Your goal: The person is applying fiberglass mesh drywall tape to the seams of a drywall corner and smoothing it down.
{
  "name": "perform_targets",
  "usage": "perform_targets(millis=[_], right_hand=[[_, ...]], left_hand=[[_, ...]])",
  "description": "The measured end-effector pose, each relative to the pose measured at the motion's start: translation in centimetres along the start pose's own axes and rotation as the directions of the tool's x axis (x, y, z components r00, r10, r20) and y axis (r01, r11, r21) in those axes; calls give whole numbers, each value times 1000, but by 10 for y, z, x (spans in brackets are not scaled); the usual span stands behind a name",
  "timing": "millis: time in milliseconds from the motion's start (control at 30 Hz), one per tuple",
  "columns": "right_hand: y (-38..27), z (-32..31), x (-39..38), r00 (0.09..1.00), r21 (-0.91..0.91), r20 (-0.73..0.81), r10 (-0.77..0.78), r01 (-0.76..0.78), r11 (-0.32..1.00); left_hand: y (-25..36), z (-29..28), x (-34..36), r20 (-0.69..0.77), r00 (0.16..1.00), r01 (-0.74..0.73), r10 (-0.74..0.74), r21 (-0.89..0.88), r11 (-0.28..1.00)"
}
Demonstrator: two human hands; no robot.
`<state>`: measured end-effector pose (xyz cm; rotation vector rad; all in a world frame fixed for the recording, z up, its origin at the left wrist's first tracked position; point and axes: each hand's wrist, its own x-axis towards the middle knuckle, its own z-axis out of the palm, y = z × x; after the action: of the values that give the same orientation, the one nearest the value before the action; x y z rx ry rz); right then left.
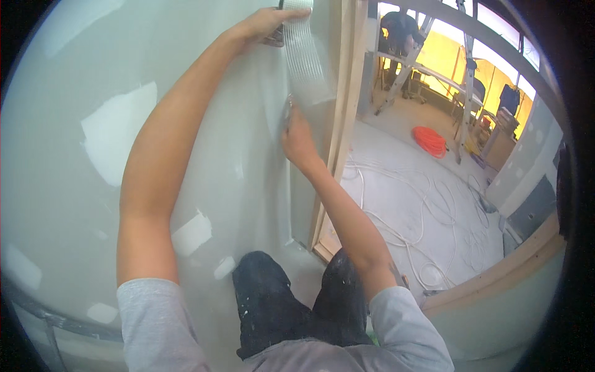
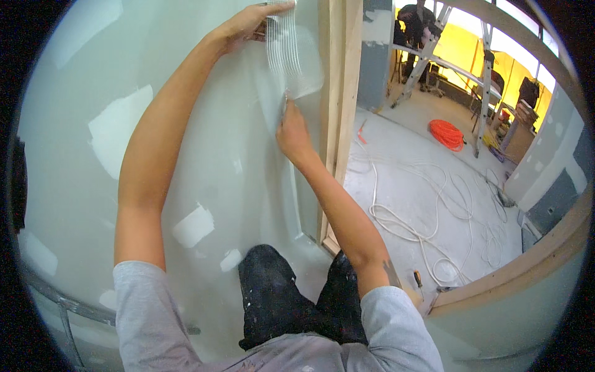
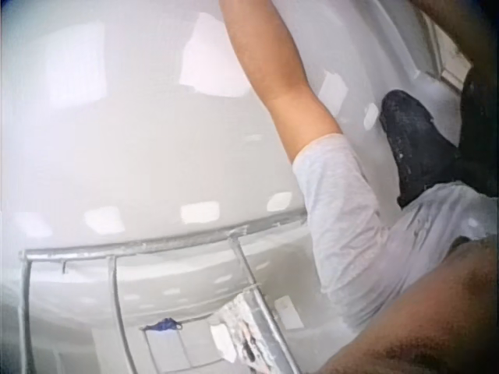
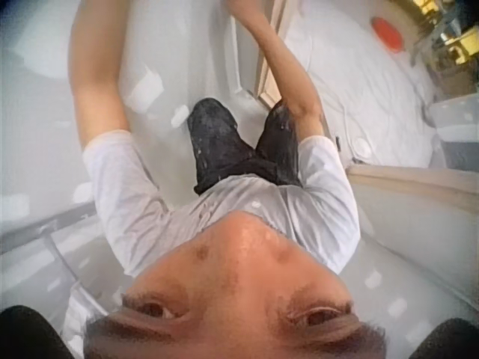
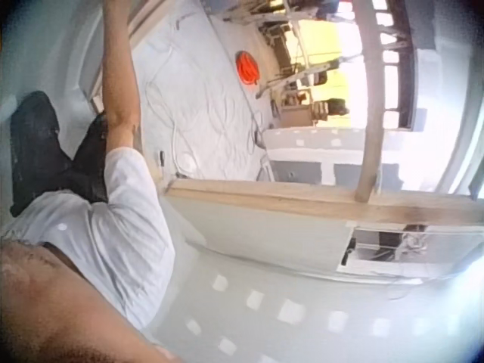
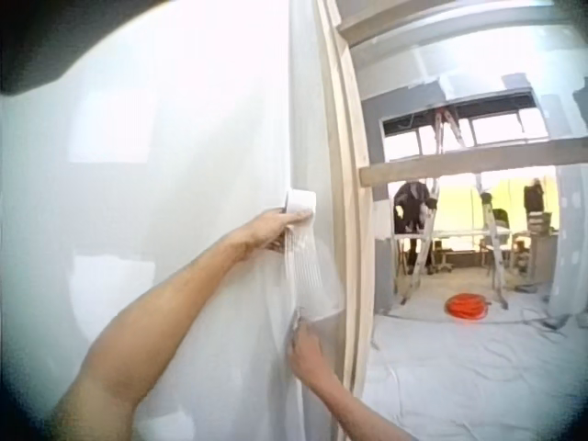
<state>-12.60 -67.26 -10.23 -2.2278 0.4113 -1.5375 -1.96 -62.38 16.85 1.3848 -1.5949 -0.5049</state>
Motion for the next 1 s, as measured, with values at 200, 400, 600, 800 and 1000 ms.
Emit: perform_targets(millis=[200,400,600,800,1000], right_hand=[[19,-11,20,987,-92,-117,-110,100,991],[-14,-4,31,989,-141,103,109,-94,986],[-16,-29,38,987,-163,142,78,-54,985],[-42,-46,54,865,-46,296,406,-411,910],[-77,-43,96,482,95,403,778,-868,488]], left_hand=[[46,23,-9,-78,939,-267,336,452,851],[80,-31,26,-195,930,-262,311,239,935],[142,-25,24,-281,833,-478,477,71,875],[193,-51,34,-345,843,-489,412,-174,855],[235,-92,55,-341,922,-270,182,-230,935]])
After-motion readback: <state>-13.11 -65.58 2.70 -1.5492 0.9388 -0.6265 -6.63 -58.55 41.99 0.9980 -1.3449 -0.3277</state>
